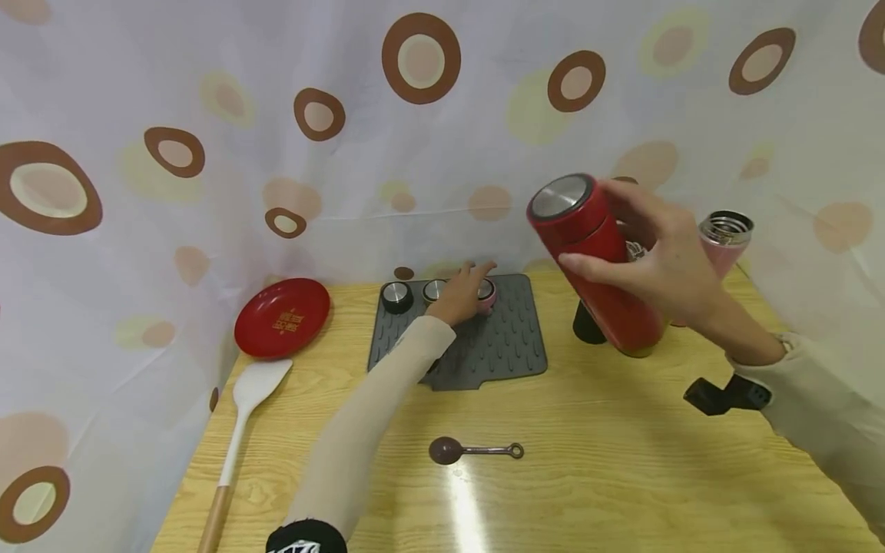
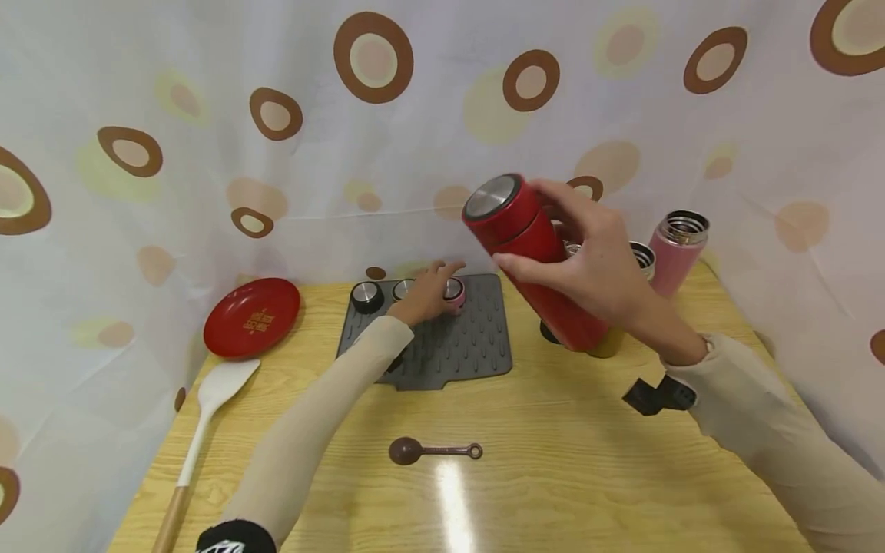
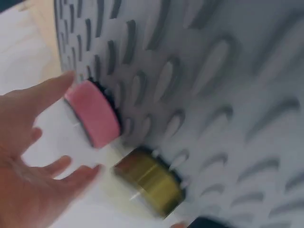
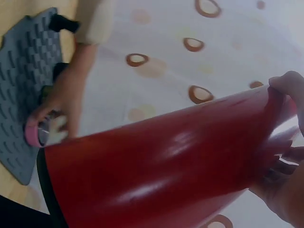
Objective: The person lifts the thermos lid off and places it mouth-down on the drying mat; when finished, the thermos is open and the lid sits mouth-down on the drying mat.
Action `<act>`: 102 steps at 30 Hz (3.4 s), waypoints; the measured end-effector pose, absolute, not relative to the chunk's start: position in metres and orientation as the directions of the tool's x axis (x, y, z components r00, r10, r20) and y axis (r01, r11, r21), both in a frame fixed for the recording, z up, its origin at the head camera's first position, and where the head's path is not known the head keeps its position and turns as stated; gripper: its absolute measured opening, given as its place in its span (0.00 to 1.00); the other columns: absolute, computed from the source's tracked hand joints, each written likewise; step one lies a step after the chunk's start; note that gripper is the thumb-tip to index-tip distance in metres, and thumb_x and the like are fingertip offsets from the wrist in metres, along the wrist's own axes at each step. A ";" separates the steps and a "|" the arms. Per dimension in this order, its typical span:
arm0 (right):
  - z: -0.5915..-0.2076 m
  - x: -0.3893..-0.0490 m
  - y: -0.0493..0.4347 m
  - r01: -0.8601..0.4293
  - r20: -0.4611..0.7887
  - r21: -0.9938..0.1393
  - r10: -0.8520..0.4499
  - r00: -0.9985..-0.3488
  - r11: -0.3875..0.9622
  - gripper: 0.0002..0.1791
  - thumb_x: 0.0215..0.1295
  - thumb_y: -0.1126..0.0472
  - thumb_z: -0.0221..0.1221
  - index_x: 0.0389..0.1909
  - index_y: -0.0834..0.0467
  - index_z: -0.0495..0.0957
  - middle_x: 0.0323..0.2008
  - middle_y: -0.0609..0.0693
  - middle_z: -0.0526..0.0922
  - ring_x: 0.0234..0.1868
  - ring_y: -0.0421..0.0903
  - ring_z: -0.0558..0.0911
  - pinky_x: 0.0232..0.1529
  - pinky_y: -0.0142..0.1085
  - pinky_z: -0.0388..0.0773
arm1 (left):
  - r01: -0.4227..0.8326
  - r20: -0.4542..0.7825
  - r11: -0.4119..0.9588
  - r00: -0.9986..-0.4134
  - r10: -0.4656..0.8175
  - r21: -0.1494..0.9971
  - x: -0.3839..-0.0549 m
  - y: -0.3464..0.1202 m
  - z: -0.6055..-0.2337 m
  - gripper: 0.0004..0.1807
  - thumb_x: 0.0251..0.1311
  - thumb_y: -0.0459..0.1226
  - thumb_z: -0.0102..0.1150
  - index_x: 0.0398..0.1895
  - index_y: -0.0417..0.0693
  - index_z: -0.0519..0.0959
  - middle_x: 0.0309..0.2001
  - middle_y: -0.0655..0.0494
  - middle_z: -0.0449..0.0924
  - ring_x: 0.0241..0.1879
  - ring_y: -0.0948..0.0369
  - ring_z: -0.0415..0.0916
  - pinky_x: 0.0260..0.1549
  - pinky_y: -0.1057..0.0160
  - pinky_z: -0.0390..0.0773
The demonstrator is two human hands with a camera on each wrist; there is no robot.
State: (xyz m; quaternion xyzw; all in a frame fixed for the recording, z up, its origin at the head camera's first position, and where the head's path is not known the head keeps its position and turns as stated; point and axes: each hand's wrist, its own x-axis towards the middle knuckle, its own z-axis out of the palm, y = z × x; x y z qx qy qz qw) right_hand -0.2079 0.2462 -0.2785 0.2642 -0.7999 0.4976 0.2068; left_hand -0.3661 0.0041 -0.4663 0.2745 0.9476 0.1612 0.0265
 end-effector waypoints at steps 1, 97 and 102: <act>-0.284 -0.206 0.244 -0.639 0.599 -0.648 -0.241 -0.764 0.415 0.42 0.51 0.75 0.75 0.71 0.57 0.75 0.55 0.46 0.85 0.47 0.34 0.86 0.48 0.22 0.81 | 0.549 0.090 0.776 -0.830 0.551 0.311 -0.362 0.003 -0.464 0.42 0.66 0.40 0.72 0.80 0.48 0.62 0.75 0.35 0.63 0.73 0.41 0.67 0.68 0.46 0.73; -0.414 -0.207 0.205 -0.817 0.660 0.123 -0.661 -0.357 0.564 0.53 0.37 0.59 0.87 0.69 0.64 0.74 0.58 0.65 0.81 0.56 0.64 0.79 0.54 0.63 0.80 | 0.784 0.536 0.314 0.028 0.844 -0.535 -0.230 -0.093 -0.401 0.34 0.65 0.33 0.72 0.71 0.60 0.69 0.71 0.49 0.68 0.72 0.50 0.69 0.72 0.54 0.71; -0.415 -0.206 0.205 -0.823 0.660 0.106 -0.659 -0.362 0.558 0.54 0.37 0.60 0.87 0.70 0.64 0.73 0.59 0.65 0.80 0.57 0.64 0.79 0.55 0.62 0.80 | 0.879 0.587 0.323 -0.063 0.807 -0.350 -0.225 -0.093 -0.403 0.34 0.60 0.32 0.76 0.69 0.56 0.73 0.68 0.46 0.72 0.66 0.51 0.76 0.56 0.62 0.84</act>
